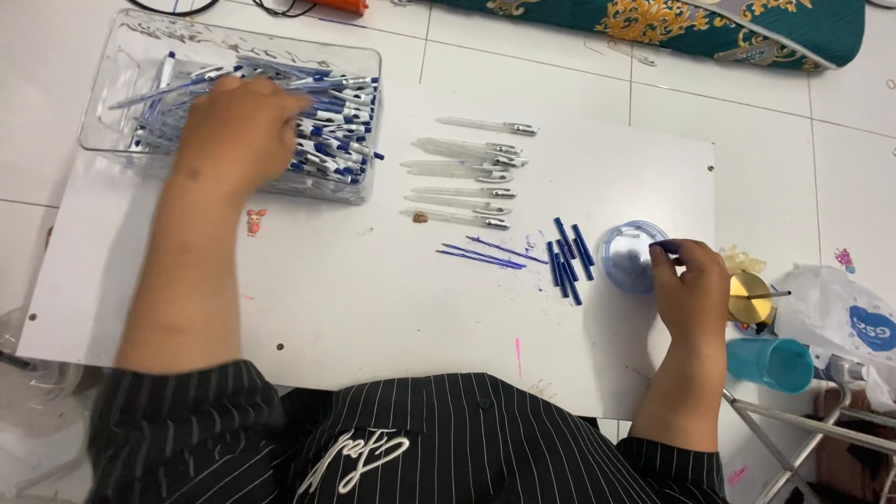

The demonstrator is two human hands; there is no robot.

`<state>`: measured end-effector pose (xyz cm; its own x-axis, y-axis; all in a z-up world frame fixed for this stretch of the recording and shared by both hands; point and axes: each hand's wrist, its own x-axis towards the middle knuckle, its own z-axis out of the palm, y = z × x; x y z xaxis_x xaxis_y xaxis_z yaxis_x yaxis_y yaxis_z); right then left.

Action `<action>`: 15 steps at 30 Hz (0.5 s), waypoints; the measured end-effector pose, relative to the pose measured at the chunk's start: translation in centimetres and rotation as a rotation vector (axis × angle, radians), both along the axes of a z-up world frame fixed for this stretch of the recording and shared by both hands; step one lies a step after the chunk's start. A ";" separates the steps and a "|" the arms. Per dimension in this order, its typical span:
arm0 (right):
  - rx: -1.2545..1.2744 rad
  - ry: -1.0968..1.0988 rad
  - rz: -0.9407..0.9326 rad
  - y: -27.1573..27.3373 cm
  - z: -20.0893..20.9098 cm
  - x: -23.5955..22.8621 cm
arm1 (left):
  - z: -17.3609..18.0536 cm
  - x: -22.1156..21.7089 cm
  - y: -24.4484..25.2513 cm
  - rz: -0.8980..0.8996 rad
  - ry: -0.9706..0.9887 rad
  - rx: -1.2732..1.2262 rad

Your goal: The person inserts ink refills into pen barrels and attaches blue caps by hand while at a white table, handling individual components and placing completed pens to the side.

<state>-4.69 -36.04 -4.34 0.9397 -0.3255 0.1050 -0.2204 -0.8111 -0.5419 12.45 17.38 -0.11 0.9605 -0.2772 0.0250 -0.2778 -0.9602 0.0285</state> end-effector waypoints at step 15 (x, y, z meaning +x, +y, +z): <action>0.108 -0.303 0.144 3.8 2.9 -0.6 | 0.5 -1.2 -0.9 -0.236 -0.319 -0.352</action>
<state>-5.29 -32.19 -1.41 0.9082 -0.2165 0.3582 0.0758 -0.7566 -0.6495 11.21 16.53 0.42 0.8023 -0.4075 0.4362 -0.5330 -0.8180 0.2162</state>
